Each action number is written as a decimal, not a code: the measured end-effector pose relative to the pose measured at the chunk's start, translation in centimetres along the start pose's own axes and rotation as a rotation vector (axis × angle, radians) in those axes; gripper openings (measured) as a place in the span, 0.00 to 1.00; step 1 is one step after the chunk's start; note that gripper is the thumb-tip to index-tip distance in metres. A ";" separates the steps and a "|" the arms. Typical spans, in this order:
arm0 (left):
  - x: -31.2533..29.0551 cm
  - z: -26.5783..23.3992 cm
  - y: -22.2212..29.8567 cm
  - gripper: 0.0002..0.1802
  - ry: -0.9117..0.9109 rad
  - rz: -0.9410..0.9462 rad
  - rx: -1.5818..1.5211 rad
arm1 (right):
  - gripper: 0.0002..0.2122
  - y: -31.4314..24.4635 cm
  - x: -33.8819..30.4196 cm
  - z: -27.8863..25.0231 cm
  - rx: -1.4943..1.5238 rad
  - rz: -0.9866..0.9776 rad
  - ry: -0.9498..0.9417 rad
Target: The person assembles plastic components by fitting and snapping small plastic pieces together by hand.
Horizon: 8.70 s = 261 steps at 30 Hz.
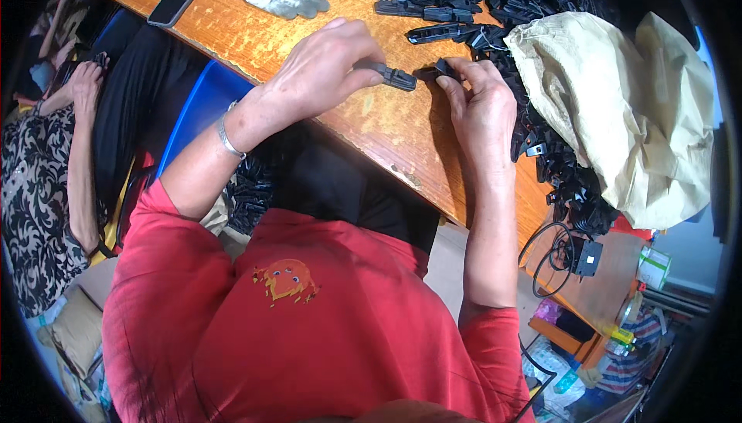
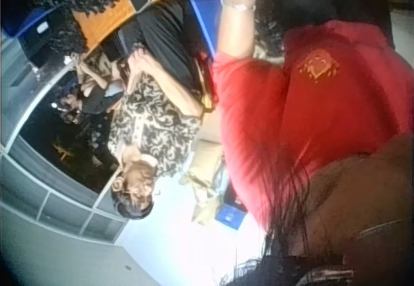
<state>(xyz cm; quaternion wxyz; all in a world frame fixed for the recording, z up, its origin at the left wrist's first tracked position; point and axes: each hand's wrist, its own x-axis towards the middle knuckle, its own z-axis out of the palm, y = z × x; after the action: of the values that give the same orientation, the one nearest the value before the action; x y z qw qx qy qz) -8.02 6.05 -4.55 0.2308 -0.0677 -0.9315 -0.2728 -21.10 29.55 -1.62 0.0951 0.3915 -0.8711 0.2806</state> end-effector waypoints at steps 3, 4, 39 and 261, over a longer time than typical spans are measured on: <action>-0.1 0.1 -0.2 0.13 0.010 0.004 -0.003 | 0.11 -0.7 -0.1 0.3 0.000 -0.013 -0.047; -0.1 0.1 -0.3 0.13 0.009 0.002 -0.005 | 0.10 -0.6 -0.1 0.5 -0.026 -0.052 -0.001; -1.8 -9.9 0.7 0.16 -0.271 -0.360 -0.304 | 0.15 -2.3 0.8 1.1 0.031 -0.007 0.005; 7.1 -1.9 1.0 0.19 -0.083 -0.051 0.122 | 0.13 1.9 -1.0 -1.7 -0.358 0.135 -0.017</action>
<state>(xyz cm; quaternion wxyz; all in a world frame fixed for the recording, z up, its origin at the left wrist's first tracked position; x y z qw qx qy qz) -13.32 5.91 0.67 0.1885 -0.0410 -0.9566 -0.2183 -21.91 32.13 -1.42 0.1367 0.3113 -0.9322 0.1238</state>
